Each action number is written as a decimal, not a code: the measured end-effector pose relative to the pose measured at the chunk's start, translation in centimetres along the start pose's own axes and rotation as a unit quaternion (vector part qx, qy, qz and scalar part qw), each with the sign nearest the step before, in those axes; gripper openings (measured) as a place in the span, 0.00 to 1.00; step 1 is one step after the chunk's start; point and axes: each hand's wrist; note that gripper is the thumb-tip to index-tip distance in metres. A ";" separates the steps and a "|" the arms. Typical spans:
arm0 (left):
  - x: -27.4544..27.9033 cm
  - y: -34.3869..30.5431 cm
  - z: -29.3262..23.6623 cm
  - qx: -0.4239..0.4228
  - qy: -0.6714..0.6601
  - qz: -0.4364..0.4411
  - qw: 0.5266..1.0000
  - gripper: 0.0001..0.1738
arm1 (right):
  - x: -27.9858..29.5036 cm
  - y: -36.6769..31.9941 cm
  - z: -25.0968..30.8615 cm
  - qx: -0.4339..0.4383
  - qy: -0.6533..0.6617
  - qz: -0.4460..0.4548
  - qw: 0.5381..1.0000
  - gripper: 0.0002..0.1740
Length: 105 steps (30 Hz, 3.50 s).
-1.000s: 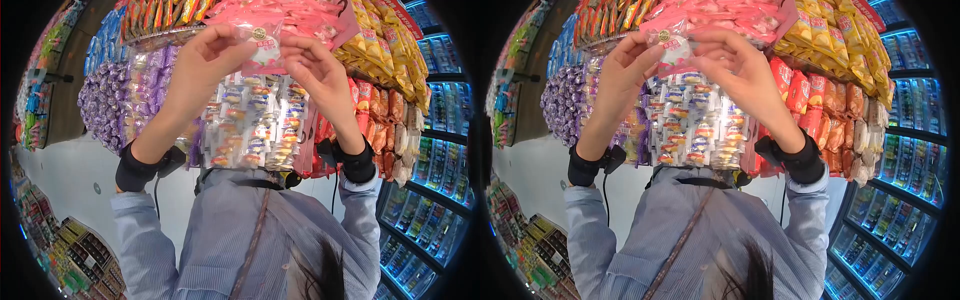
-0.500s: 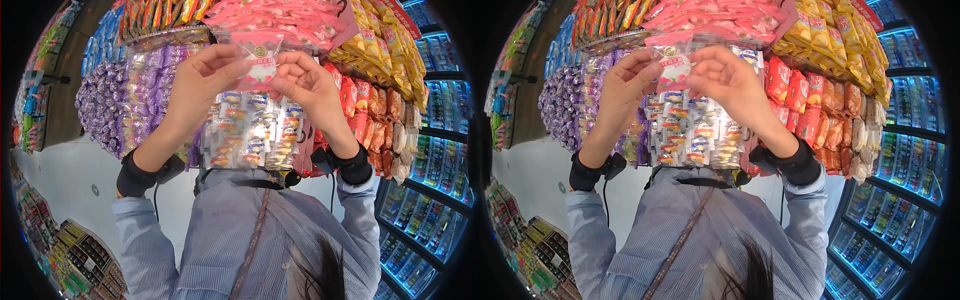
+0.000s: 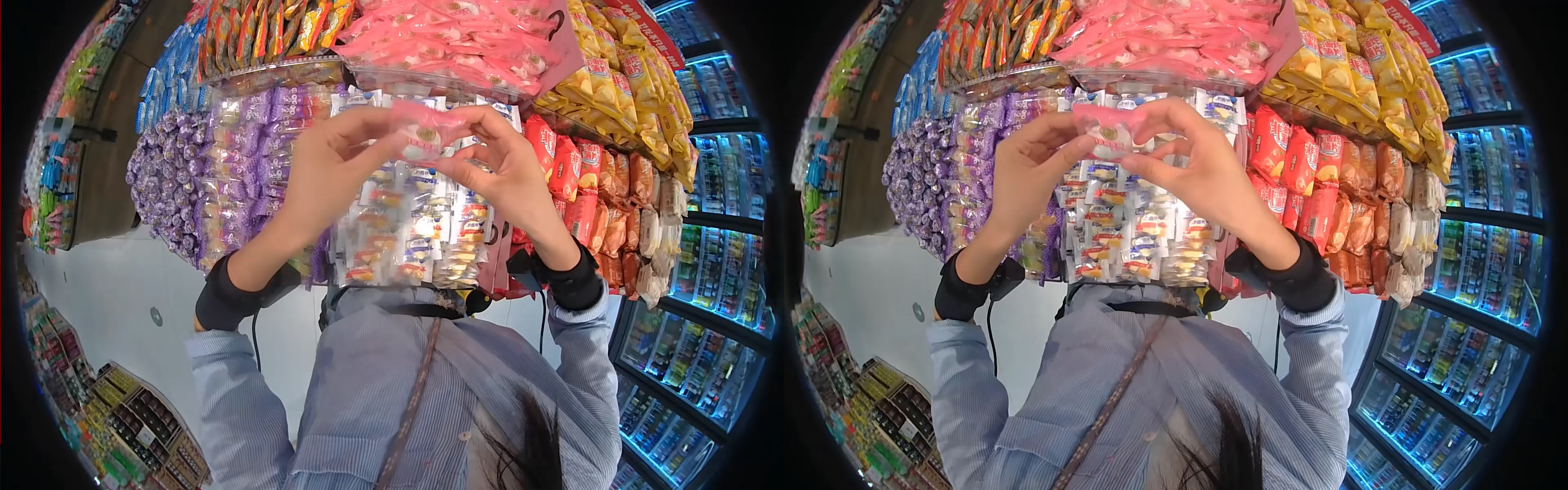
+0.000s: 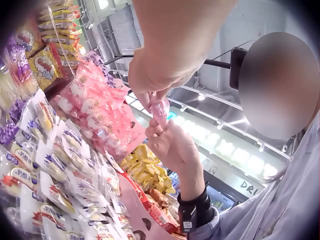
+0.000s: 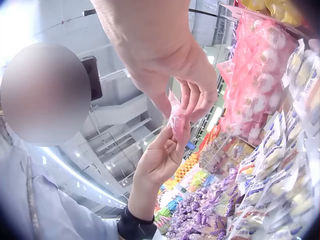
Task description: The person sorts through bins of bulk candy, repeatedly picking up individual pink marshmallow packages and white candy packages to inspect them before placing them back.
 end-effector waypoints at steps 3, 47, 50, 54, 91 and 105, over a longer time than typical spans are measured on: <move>-0.4 -0.4 0.7 -0.010 0.063 -0.005 0.998 0.11 | 0.0 0.1 -0.2 0.024 -0.033 -0.023 0.999 0.16; 0.1 15.2 3.0 -0.348 0.430 0.123 0.824 0.18 | 9.1 13.5 1.8 0.165 -0.327 -0.207 0.907 0.09; 0.0 15.0 2.8 -0.346 0.432 0.121 0.824 0.20 | 8.7 13.7 2.7 0.174 -0.409 -0.178 0.878 0.07; 0.0 15.1 3.0 -0.361 0.444 0.116 0.812 0.20 | 8.2 14.8 1.3 0.220 -0.504 -0.141 0.823 0.06; -6.2 20.0 -0.5 -0.278 0.682 0.204 0.645 0.06 | 5.9 0.7 -0.3 0.029 -0.254 -0.130 0.958 0.12; -3.8 25.5 -6.5 -0.042 0.577 0.264 0.772 0.11 | 4.6 -1.4 -2.1 0.023 -0.207 -0.091 0.974 0.08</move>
Point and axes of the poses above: each hand's wrist, its own y-axis towards the middle knuckle, its own x-axis out of the back of the hand, z = x × y, and after that the axes turned 14 degrees about -y, right-handed
